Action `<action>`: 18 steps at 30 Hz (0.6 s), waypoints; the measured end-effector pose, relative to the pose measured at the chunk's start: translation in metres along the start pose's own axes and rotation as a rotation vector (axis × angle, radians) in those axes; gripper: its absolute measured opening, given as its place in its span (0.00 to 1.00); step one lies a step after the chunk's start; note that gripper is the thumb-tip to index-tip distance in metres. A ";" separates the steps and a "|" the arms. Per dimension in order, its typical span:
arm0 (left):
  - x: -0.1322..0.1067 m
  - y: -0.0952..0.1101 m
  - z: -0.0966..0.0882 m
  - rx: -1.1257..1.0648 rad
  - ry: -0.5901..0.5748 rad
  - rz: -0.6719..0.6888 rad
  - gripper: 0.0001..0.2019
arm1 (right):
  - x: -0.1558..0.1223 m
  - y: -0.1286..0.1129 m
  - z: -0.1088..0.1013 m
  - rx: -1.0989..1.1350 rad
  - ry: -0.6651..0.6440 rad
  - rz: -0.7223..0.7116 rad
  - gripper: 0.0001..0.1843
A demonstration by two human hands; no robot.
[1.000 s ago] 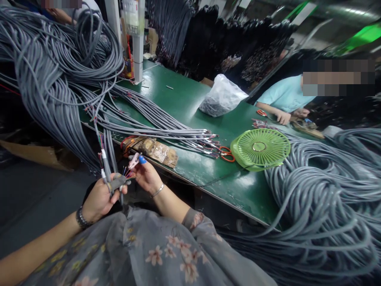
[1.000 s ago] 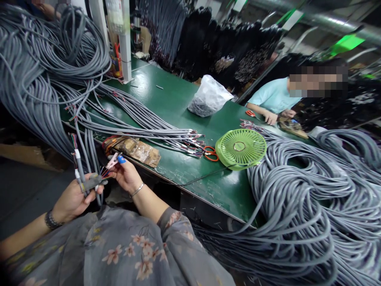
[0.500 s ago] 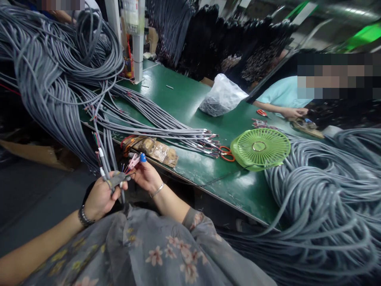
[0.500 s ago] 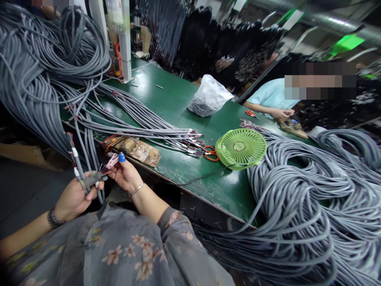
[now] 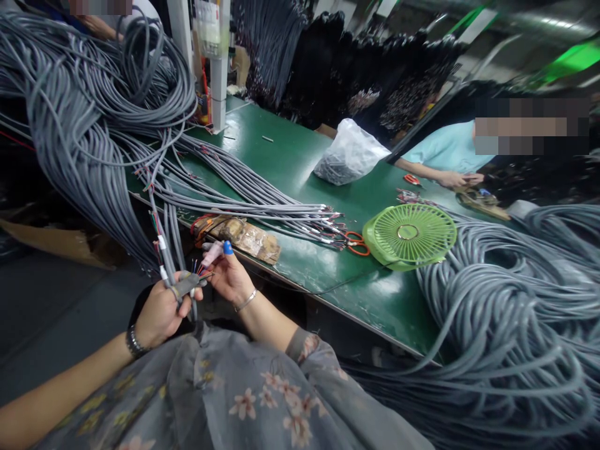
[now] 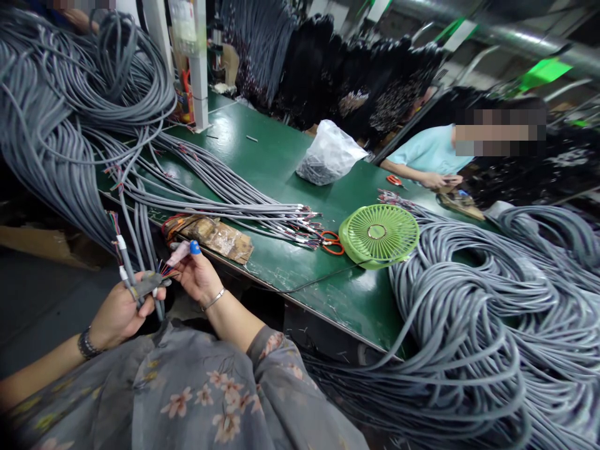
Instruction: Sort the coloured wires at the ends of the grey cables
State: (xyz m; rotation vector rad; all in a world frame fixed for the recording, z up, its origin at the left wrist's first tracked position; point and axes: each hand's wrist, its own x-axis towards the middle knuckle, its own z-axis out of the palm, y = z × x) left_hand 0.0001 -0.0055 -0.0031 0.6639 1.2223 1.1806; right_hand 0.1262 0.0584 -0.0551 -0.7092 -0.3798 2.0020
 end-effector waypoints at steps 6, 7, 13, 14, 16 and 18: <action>-0.004 -0.005 -0.004 0.006 -0.008 0.024 0.14 | -0.004 -0.002 0.000 -0.082 -0.039 -0.072 0.20; -0.004 -0.006 -0.005 0.006 -0.005 0.030 0.14 | -0.005 -0.002 0.000 -0.098 -0.044 -0.082 0.19; -0.004 -0.005 -0.003 -0.014 0.023 0.045 0.14 | -0.004 -0.001 -0.002 -0.142 -0.010 -0.089 0.21; -0.004 -0.005 -0.003 -0.015 0.030 0.045 0.14 | -0.004 0.000 -0.002 -0.140 -0.002 -0.084 0.21; -0.004 -0.003 -0.001 -0.018 0.045 0.041 0.14 | -0.002 0.000 -0.003 -0.123 0.010 -0.069 0.20; -0.003 -0.003 0.001 -0.015 0.050 0.032 0.15 | -0.001 0.001 -0.003 -0.097 0.019 -0.056 0.19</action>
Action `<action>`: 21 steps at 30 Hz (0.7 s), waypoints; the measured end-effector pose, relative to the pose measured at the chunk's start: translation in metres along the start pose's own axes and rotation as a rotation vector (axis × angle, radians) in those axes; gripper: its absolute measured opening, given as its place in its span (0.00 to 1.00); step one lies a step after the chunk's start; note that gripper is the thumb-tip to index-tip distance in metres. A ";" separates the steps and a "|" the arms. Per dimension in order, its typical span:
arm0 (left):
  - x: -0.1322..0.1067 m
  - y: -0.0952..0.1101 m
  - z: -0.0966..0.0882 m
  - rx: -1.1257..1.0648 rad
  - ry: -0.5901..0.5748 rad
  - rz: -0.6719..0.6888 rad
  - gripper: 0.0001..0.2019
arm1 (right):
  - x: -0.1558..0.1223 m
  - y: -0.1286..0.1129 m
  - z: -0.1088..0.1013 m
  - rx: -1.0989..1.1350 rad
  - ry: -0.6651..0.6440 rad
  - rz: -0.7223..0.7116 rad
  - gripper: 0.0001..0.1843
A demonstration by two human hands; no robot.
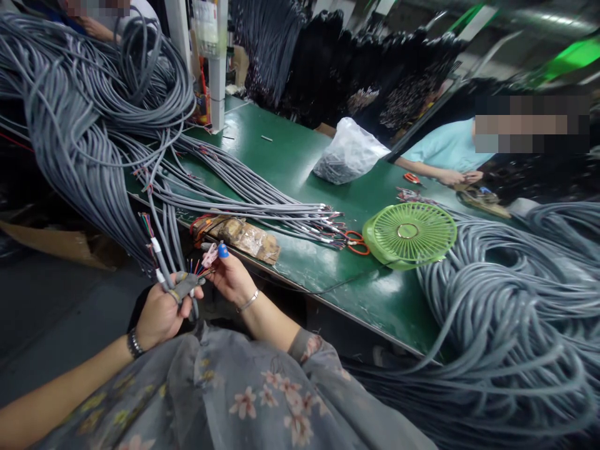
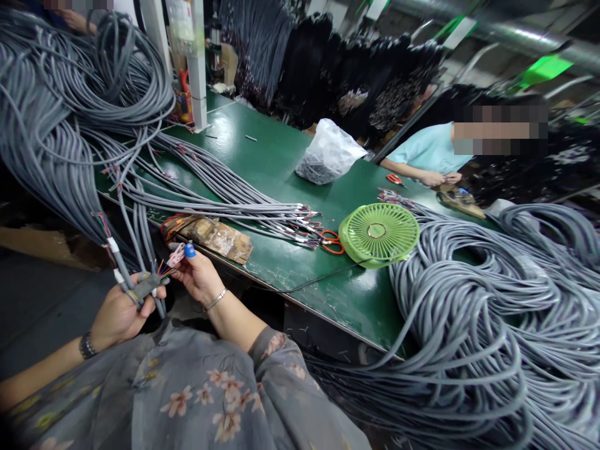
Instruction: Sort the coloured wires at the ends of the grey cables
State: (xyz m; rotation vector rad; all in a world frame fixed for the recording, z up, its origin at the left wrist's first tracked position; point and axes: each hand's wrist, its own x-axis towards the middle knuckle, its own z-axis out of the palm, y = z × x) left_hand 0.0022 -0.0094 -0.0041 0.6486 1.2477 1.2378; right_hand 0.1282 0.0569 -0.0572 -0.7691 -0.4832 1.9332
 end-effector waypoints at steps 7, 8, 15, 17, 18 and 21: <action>0.004 -0.004 0.000 0.045 -0.025 0.023 0.15 | 0.000 0.001 0.001 0.010 0.021 -0.006 0.18; 0.004 -0.004 -0.001 0.050 -0.030 0.028 0.15 | 0.000 0.000 0.002 0.009 0.017 -0.003 0.19; 0.002 -0.008 -0.010 0.077 -0.058 0.044 0.15 | -0.009 -0.010 -0.005 -0.091 -0.089 0.129 0.29; 0.002 -0.010 -0.013 0.088 -0.066 0.054 0.15 | -0.011 -0.014 -0.008 -0.135 -0.117 0.185 0.31; 0.002 -0.010 -0.014 0.089 -0.066 0.056 0.15 | -0.011 -0.016 -0.009 -0.149 -0.117 0.200 0.31; 0.001 -0.007 -0.012 0.049 -0.039 0.044 0.15 | -0.008 -0.017 -0.007 -0.152 -0.063 0.146 0.28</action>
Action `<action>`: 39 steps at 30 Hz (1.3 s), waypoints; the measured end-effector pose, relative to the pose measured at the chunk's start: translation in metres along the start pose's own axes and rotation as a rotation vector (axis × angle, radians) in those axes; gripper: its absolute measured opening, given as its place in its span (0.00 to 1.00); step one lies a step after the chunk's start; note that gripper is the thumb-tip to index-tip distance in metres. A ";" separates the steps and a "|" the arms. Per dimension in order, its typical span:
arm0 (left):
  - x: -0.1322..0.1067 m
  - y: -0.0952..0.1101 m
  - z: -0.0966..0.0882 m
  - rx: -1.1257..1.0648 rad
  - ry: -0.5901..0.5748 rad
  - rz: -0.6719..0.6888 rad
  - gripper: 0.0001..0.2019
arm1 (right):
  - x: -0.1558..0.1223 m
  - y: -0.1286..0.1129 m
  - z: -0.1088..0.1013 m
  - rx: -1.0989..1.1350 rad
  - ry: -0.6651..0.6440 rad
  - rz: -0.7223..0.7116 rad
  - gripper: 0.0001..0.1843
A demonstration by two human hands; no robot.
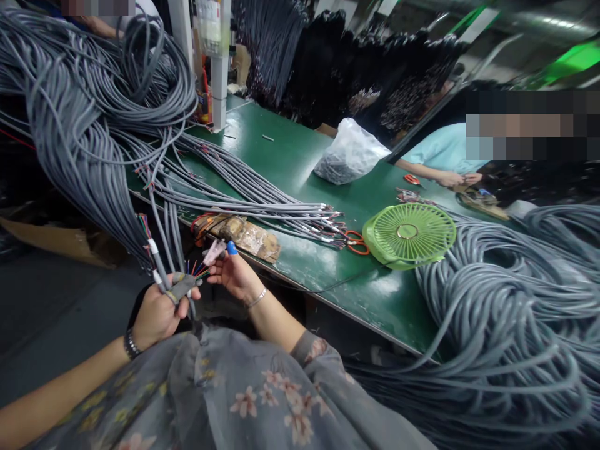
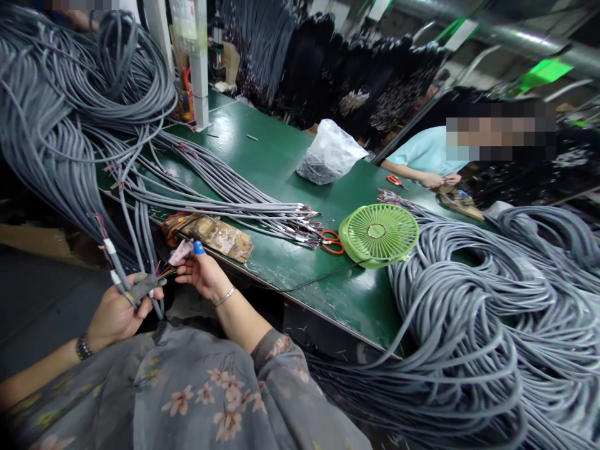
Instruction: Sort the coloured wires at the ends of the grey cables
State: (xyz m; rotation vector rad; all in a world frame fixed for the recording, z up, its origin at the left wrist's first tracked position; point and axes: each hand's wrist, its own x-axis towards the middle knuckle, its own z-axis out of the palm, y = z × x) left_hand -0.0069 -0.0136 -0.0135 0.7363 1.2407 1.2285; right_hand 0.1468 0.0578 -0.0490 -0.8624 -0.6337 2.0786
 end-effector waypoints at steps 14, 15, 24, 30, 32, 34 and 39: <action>0.000 0.010 0.013 -0.058 0.056 -0.016 0.15 | 0.012 0.020 0.005 -0.035 0.187 -0.295 0.24; 0.001 0.008 0.012 -0.056 0.054 -0.014 0.15 | 0.013 0.018 0.006 0.012 0.154 -0.251 0.24; 0.005 0.000 0.007 -0.002 0.029 0.008 0.11 | 0.016 0.017 0.014 0.127 0.149 -0.227 0.22; 0.004 -0.001 0.004 0.016 0.017 0.041 0.11 | 0.009 0.013 0.002 0.051 0.033 -0.102 0.31; 0.003 -0.003 0.001 0.035 0.005 0.047 0.11 | 0.005 0.008 -0.005 -0.050 -0.030 -0.034 0.32; 0.002 -0.004 -0.001 0.068 -0.018 0.047 0.11 | 0.000 0.003 -0.012 -0.176 -0.093 0.017 0.32; 0.000 -0.007 -0.006 0.178 -0.092 0.056 0.10 | -0.008 -0.008 -0.016 -0.411 -0.174 0.020 0.28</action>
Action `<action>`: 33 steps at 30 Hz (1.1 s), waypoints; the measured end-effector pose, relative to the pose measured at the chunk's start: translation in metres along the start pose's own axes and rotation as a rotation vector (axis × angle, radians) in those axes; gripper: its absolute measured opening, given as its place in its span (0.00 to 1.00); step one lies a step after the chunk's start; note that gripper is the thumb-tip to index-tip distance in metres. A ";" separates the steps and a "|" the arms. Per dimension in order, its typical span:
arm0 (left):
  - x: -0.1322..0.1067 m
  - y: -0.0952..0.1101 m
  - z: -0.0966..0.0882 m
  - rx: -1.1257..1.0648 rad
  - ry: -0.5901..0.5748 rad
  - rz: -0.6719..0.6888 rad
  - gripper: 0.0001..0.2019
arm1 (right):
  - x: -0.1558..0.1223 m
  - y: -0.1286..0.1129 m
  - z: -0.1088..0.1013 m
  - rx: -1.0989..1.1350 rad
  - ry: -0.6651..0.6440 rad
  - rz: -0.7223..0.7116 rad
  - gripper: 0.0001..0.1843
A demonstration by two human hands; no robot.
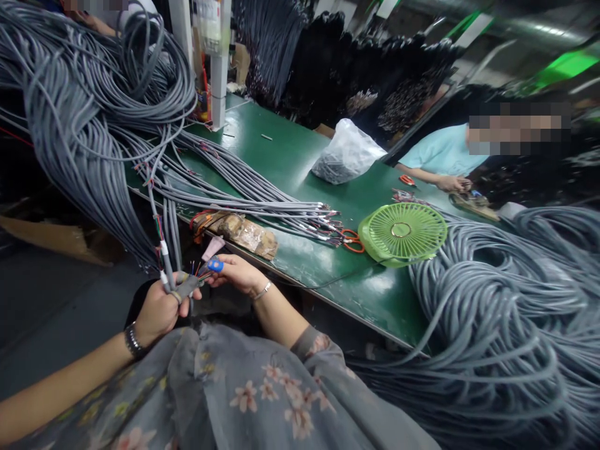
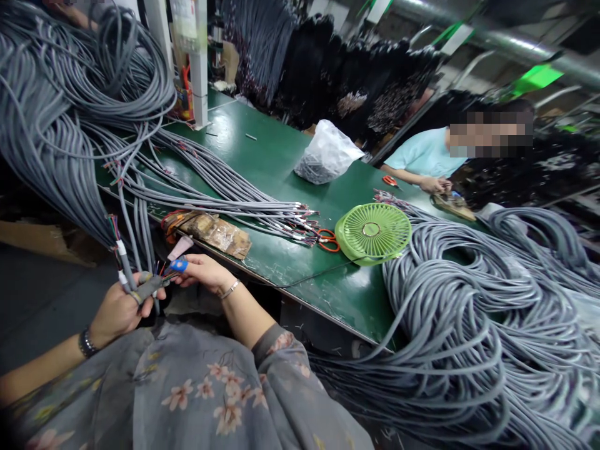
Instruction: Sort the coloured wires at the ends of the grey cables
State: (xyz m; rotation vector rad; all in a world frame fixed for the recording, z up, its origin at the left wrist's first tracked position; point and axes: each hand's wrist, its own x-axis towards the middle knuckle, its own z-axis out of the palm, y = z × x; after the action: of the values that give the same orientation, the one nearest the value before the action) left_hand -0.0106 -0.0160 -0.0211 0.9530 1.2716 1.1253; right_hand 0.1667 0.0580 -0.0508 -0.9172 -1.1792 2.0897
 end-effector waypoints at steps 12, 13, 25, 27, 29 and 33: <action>0.005 -0.003 -0.011 0.307 -0.237 -0.032 0.11 | 0.002 0.002 0.017 -0.177 0.012 -0.145 0.21; 0.006 -0.003 -0.010 0.319 -0.246 -0.056 0.10 | 0.001 0.003 0.019 -0.203 0.024 -0.155 0.21; 0.009 0.003 -0.002 -0.075 0.003 -0.146 0.18 | -0.010 0.027 0.021 0.031 0.189 -0.255 0.28; 0.009 0.003 0.001 -0.068 0.012 -0.150 0.20 | -0.008 0.033 0.028 0.047 0.232 -0.289 0.27; 0.009 0.003 0.001 -0.036 -0.011 -0.153 0.21 | -0.005 0.033 0.034 0.049 0.264 -0.317 0.25; 0.008 -0.001 -0.005 0.163 -0.150 -0.093 0.22 | -0.001 0.022 0.037 0.000 0.138 -0.212 0.27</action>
State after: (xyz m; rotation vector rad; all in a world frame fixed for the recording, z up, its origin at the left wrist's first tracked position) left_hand -0.0154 -0.0086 -0.0240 1.0673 1.2854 0.8714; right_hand 0.1354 0.0290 -0.0563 -0.8800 -1.1518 1.8289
